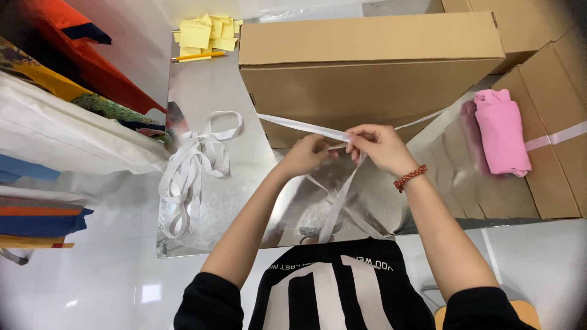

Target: The person folds a green cloth and a pink cloth, places them into a clear plastic bag, and then puts the bag into a cardboard box. The person closes the box and ties it with a white ribbon.

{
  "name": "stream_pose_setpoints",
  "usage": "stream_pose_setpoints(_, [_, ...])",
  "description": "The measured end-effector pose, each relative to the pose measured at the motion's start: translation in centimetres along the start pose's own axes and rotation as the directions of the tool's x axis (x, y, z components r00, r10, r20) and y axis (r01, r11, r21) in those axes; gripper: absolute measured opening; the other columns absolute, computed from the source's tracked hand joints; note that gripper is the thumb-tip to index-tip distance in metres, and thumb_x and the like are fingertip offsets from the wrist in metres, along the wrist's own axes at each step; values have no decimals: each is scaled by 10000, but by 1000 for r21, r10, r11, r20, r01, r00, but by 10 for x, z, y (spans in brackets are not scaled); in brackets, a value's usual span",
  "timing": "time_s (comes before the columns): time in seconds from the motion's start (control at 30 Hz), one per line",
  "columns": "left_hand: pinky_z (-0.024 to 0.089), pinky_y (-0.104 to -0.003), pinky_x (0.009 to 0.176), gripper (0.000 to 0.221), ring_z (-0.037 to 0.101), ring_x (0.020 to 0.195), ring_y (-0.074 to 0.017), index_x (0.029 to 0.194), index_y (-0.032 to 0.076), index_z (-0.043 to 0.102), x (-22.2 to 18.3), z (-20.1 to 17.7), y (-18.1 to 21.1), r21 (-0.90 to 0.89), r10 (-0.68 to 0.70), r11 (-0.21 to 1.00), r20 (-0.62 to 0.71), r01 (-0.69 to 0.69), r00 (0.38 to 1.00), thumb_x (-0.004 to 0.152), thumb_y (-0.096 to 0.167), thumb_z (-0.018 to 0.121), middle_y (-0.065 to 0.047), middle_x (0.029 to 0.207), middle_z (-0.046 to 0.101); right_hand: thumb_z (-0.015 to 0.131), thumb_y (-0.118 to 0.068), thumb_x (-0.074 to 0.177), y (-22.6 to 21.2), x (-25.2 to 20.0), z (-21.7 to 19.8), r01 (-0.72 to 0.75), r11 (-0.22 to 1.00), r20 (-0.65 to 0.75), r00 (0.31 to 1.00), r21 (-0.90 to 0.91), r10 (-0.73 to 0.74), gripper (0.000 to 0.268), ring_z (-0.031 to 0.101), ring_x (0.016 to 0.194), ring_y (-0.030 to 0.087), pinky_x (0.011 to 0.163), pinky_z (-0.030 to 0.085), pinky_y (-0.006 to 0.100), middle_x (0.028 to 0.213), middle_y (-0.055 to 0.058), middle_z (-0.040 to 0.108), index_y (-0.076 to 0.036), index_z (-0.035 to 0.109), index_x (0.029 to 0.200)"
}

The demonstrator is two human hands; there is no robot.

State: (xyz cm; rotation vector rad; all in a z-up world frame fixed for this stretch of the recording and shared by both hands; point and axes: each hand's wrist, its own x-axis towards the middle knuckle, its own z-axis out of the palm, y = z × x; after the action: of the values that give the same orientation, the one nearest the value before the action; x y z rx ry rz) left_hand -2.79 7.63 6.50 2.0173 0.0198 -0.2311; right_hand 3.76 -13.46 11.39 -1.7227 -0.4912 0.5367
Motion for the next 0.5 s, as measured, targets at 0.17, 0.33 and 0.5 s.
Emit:
stream_pose_setpoints(0.17, [428, -192, 483, 402, 512, 565, -83, 1187, 91, 789, -16, -52, 8, -149, -49, 986, 147, 71, 988, 951, 65, 464, -40, 889, 776, 567, 37, 985, 12, -14, -3, -94, 977, -2, 995, 193, 96, 191, 642, 518, 142, 451, 485, 234, 768, 106, 699, 1, 745, 1046])
stream_pose_setpoints(0.33, [270, -150, 464, 476, 389, 545, -73, 1157, 48, 822, -58, -97, 84, -239, -169, 940, 289, 242, 942, 881, -10, 437, -88, 800, 729, 553, -20, 951, 29, -10, 0, -273, 934, -9, 959, 230, 282, 154, 316, 519, -17, 442, 211, 125, 698, -2, 500, -63, 698, 982])
stream_pose_setpoints(0.5, [327, -183, 461, 459, 491, 582, -101, 1119, 32, 828, -69, -122, 96, -227, -77, 958, 391, 177, 917, 879, -27, 440, -97, 817, 706, 695, -180, 1052, 51, -3, 2, -173, 906, -77, 973, 387, 219, 113, 300, 557, 3, 454, 246, 135, 666, -61, 413, -103, 727, 976])
